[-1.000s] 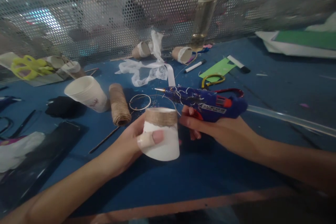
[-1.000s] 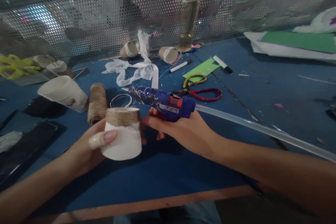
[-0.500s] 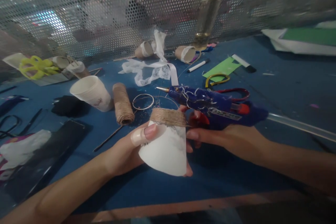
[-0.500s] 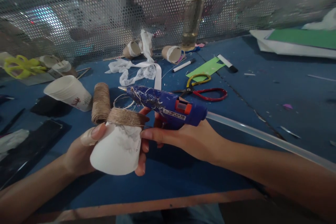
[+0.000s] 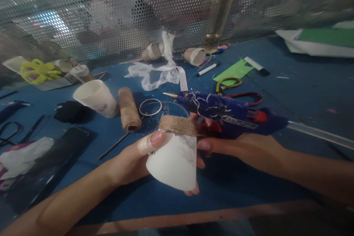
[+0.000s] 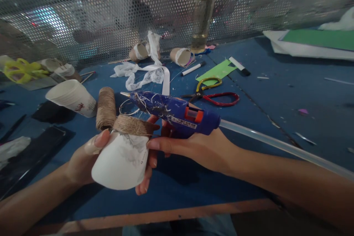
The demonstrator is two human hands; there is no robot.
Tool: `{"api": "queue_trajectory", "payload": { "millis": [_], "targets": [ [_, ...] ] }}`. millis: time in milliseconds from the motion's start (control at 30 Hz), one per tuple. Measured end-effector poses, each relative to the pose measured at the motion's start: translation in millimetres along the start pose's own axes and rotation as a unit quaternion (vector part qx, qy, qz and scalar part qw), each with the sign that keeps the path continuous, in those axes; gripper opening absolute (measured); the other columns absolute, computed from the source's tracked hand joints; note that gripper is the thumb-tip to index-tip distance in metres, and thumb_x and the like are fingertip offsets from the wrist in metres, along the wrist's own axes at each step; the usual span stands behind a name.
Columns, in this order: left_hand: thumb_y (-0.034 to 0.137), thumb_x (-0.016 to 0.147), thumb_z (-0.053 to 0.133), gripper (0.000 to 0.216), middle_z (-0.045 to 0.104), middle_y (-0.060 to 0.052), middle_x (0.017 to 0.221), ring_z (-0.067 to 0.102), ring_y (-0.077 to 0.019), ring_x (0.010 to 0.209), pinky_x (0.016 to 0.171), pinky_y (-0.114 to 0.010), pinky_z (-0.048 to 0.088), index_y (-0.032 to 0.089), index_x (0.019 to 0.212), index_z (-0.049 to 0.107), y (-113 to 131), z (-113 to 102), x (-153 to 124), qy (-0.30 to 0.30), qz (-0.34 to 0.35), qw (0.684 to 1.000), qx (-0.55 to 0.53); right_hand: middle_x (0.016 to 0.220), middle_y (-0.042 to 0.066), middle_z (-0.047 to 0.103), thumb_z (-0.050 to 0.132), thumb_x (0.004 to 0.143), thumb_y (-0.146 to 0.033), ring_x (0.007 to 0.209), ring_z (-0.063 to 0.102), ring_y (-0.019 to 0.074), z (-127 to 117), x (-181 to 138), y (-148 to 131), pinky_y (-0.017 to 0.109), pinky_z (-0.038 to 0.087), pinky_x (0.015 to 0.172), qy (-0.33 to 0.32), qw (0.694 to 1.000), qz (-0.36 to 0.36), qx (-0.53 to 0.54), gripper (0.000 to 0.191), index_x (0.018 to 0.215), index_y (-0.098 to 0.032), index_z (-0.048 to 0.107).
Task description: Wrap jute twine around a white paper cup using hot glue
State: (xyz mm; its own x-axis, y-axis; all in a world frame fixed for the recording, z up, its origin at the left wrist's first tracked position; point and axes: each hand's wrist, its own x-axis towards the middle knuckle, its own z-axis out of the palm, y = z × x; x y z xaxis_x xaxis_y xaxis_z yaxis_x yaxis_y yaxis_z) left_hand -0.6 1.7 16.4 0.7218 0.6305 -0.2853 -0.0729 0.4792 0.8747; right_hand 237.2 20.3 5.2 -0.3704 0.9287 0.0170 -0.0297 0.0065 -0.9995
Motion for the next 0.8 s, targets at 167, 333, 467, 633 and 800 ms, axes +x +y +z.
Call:
{"api": "queue_trajectory", "payload": {
  "millis": [167, 333, 467, 633, 800],
  "targets": [
    [0.076, 0.09, 0.066, 0.07, 0.089, -0.01, 0.112, 0.088, -0.0355, 0.084, 0.072, -0.038, 0.066, 0.018, 0.126, 0.085, 0.6, 3.2, 0.0, -0.001, 0.001, 1.0, -0.031, 0.085, -0.001, 0.079, 0.097, 0.073, -0.031, 0.067, 0.078, 0.0229, 0.2, -1.6, -1.4, 0.039, 0.071, 0.067, 0.002, 1.0, -0.002, 0.005, 0.03, 0.099, -0.031, 0.081],
    [0.08, 0.086, 0.071, 0.065, 0.085, -0.006, 0.087, 0.083, -0.0252, 0.07, 0.06, -0.029, 0.061, 0.019, 0.101, 0.089, 0.1, 3.7, -0.2, 0.002, 0.004, 0.999, -0.044, 0.084, -0.001, 0.08, 0.097, 0.074, -0.034, 0.072, 0.079, 0.026, -1.0, -1.2, -1.4, 0.044, 0.072, 0.072, -0.008, 1.0, -0.003, -0.007, 0.026, 0.094, -0.031, 0.081],
    [0.082, 0.085, 0.077, 0.068, 0.082, -0.008, 0.089, 0.081, -0.0223, 0.077, 0.065, -0.027, 0.064, 0.019, 0.107, 0.088, -0.4, -2.4, 1.2, -0.032, -0.024, 0.997, -0.061, 0.08, -0.002, 0.08, 0.097, 0.076, -0.035, 0.069, 0.078, 0.0245, -2.3, -2.6, -0.5, 0.041, 0.072, 0.071, -0.006, 1.0, -0.011, -0.027, 0.023, 0.091, -0.031, 0.08],
    [0.083, 0.092, 0.069, 0.074, 0.081, -0.01, 0.098, 0.081, -0.0201, 0.075, 0.063, -0.025, 0.065, 0.016, 0.119, 0.084, -11.0, -16.0, 3.7, -0.105, 0.015, 0.992, -0.066, 0.083, -0.003, 0.082, 0.097, 0.073, -0.047, 0.07, 0.081, 0.0257, -3.3, -1.4, -1.2, 0.039, 0.073, 0.072, -0.015, 0.999, -0.004, -0.043, 0.032, 0.096, -0.032, 0.081],
    [0.091, 0.091, 0.061, 0.083, 0.082, -0.009, 0.097, 0.083, -0.0217, 0.073, 0.06, -0.025, 0.064, 0.017, 0.121, 0.083, -22.2, -26.2, 3.6, -0.109, 0.031, 0.992, -0.052, 0.082, -0.007, 0.082, 0.093, 0.077, -0.045, 0.075, 0.083, 0.0246, -5.5, -1.4, -4.8, 0.037, 0.074, 0.078, -0.028, 0.997, 0.006, -0.075, 0.028, 0.099, -0.034, 0.079]
  ]
}}
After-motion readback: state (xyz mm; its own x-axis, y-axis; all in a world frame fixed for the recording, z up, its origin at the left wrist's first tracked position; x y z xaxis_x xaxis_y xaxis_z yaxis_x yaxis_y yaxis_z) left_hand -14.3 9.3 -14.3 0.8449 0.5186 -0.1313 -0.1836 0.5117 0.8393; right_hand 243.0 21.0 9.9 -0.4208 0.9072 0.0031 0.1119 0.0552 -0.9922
